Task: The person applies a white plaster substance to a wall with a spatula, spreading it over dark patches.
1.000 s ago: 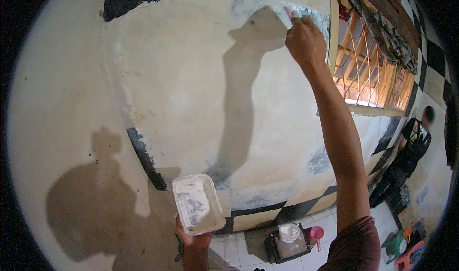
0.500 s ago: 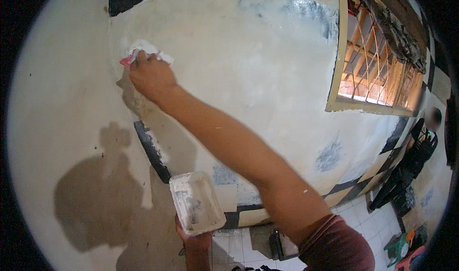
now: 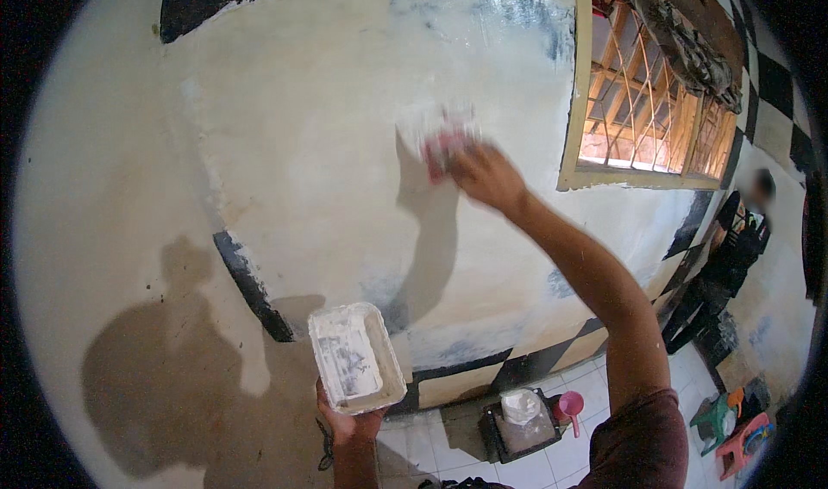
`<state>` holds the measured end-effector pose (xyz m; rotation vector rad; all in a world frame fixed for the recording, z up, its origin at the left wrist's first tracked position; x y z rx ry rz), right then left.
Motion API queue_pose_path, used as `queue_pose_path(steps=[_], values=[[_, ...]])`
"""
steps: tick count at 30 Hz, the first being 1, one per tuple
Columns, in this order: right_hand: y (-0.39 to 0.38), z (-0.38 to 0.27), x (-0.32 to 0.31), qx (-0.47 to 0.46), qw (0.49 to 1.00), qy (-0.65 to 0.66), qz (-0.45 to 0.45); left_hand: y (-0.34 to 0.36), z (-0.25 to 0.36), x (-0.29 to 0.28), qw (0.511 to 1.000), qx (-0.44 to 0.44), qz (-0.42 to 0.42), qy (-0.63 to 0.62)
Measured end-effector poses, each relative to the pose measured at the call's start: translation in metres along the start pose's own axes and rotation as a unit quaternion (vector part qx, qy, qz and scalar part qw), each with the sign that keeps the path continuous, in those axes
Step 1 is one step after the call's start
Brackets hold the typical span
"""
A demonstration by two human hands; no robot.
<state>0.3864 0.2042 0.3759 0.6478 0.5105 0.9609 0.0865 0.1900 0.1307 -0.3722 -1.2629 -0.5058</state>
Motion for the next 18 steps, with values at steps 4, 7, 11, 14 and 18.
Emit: queue_pose_path(steps=[4,7,11,14,18], values=[[-0.017,-0.004,-0.050,0.036,0.998,0.054,-0.004,0.005,-0.001,0.005,0.999,0.007,-0.026,0.036],[0.047,0.064,-0.074,0.099,0.995,-0.022,0.015,0.000,-0.001,-0.001,0.999,-0.028,-0.020,0.026],[0.149,0.144,-0.084,0.154,0.976,-0.101,0.116,-0.005,0.002,-0.007,0.999,-0.010,0.018,0.026],[0.171,0.153,-0.083,0.079,0.982,-0.122,0.118,-0.002,0.000,-0.015,0.999,-0.001,-0.005,0.039],[0.072,0.082,-0.028,0.147,0.989,-0.021,0.026,0.000,0.005,-0.020,0.998,-0.009,-0.029,0.048]])
Point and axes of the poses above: each hand's wrist, its own y-axis towards the middle knuckle, its own x-axis out of the palm, z = x × y, the point moved 6 cm from there along y, towards the middle knuckle, and after that the axes turned 3 degrees about -y, right-handed, at the moved point
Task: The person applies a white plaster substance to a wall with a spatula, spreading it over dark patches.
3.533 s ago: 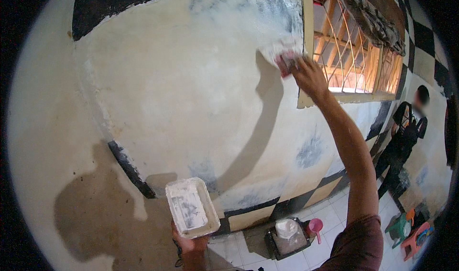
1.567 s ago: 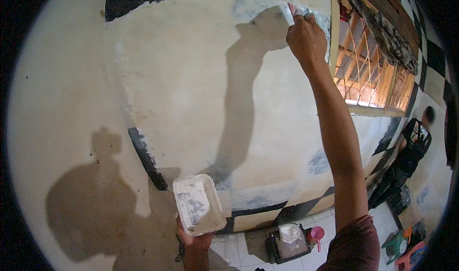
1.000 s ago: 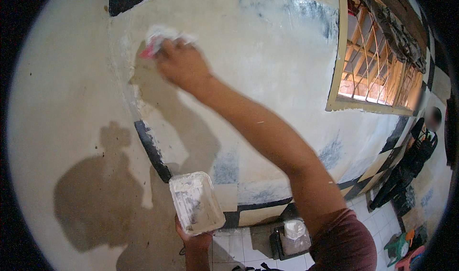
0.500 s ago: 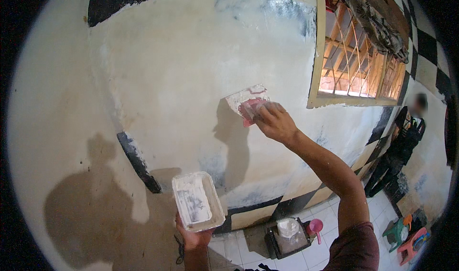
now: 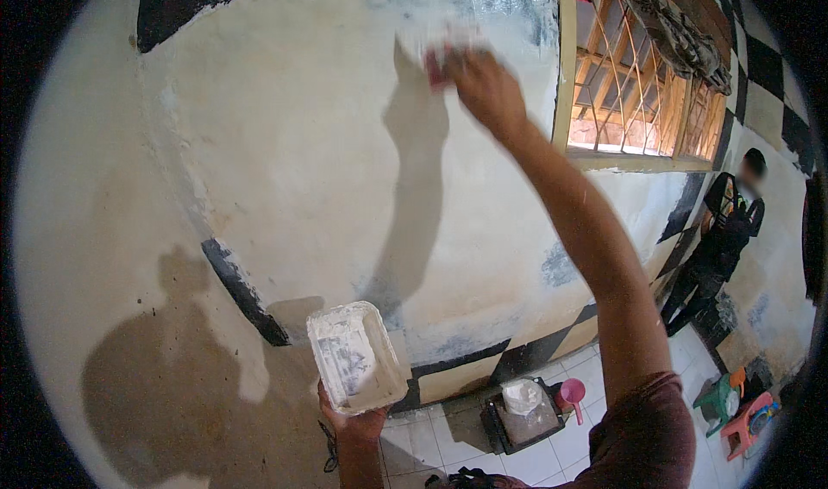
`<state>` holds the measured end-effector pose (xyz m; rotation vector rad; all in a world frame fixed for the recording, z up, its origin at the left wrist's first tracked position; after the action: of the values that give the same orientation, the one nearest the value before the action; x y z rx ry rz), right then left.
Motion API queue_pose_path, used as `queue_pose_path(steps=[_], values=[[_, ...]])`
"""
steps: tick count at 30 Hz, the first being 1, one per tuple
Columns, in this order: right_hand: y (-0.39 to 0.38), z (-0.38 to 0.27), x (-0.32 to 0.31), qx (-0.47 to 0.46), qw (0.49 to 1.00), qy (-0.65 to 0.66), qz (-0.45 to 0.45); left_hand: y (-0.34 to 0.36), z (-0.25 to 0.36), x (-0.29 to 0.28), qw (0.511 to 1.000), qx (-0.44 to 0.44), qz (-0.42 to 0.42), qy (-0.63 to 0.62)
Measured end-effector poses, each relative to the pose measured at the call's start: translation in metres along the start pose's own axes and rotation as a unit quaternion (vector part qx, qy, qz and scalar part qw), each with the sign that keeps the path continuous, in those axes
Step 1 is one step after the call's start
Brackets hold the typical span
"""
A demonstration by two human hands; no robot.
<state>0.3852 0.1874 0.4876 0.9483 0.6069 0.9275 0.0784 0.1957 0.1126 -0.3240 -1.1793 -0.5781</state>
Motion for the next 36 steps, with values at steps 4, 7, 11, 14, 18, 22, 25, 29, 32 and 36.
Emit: queue_pose_path(steps=[4,7,11,14,18,22,25,29,32,36], values=[[-0.138,-0.058,-0.018,-0.038,0.997,-0.009,-0.061,0.003,-0.004,0.007,0.999,-0.022,0.011,-0.036],[-0.126,-0.032,-0.037,0.026,0.998,0.028,-0.045,0.001,0.006,0.013,0.979,0.103,0.012,0.175],[-0.011,0.026,-0.065,0.055,0.994,0.053,0.075,0.004,0.000,-0.003,0.999,-0.020,0.029,-0.031],[0.059,0.068,-0.054,0.038,0.995,-0.010,0.097,0.001,-0.003,-0.002,0.999,-0.038,0.026,-0.025],[0.054,0.086,-0.018,0.040,0.996,-0.074,0.012,-0.002,-0.007,-0.005,0.997,-0.042,0.051,-0.033],[-0.086,0.021,0.015,0.022,0.998,-0.046,-0.032,0.000,-0.004,-0.008,0.996,-0.062,0.041,-0.054],[-0.194,-0.035,-0.005,0.016,0.994,-0.044,-0.096,-0.001,0.015,0.003,0.931,0.168,-0.057,0.320],[-0.203,-0.028,-0.042,0.083,0.988,0.037,-0.126,0.000,0.001,0.003,0.997,-0.061,-0.029,-0.044],[-0.123,0.027,-0.050,0.105,0.993,-0.004,-0.056,0.001,-0.001,0.010,0.996,-0.064,-0.009,-0.053],[0.000,0.100,-0.045,0.090,0.995,-0.027,0.021,-0.003,0.002,0.005,0.999,-0.034,0.035,0.006]])
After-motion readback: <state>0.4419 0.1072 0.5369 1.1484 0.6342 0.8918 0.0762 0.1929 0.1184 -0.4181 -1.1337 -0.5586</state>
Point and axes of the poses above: each hand's wrist, its own y-axis towards the middle knuckle, its own x-axis out of the palm, z = x × y, the point moved 6 cm from there along y, towards the middle knuckle, and after that the axes turned 3 degrees about -y, right-handed, at the moved point
